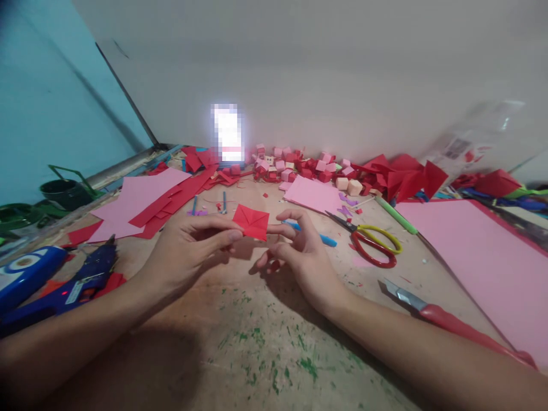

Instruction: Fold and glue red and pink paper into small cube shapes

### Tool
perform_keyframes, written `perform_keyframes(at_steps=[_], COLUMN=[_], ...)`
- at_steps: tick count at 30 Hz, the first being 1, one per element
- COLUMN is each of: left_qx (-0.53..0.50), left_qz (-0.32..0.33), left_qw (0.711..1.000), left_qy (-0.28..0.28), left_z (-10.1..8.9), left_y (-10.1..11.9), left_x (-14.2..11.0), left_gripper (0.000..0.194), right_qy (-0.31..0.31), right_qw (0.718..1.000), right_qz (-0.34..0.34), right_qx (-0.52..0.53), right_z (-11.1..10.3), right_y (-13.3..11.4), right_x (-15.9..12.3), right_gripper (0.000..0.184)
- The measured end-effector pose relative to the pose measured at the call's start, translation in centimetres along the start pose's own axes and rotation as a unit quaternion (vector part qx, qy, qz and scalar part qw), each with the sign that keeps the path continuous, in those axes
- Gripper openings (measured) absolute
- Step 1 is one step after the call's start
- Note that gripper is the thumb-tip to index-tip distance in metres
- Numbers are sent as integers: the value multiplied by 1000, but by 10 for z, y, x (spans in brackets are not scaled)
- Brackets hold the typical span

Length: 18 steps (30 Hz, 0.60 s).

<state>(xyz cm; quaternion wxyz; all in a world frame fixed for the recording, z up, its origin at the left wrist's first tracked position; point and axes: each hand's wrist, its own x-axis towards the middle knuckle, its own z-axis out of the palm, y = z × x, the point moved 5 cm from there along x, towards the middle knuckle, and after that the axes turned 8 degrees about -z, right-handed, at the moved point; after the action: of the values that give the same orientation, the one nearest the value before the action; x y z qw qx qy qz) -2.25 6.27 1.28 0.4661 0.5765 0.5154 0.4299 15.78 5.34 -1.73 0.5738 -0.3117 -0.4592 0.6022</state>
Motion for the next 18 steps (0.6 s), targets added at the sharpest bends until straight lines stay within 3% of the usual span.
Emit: perform_keyframes(at_steps=[4,9,18], left_qx=[-10,-11,43], left_qz=[-22,-23,10], left_qw=[1000,1000,999], left_qy=[6,-9,10], left_z=[1,3,3], left_y=[-1,0,2], left_x=[-1,-3,-4], left_gripper=[12,12,14], right_qy=[-16,9,48], right_qw=[996,983,980], right_qz=[-6,-28,-47], right_qx=[-92,-183,-187], right_z=[0,-5,-8], right_y=[-3,-8,-9], right_x=[0,2,1], right_gripper=[26,18,13])
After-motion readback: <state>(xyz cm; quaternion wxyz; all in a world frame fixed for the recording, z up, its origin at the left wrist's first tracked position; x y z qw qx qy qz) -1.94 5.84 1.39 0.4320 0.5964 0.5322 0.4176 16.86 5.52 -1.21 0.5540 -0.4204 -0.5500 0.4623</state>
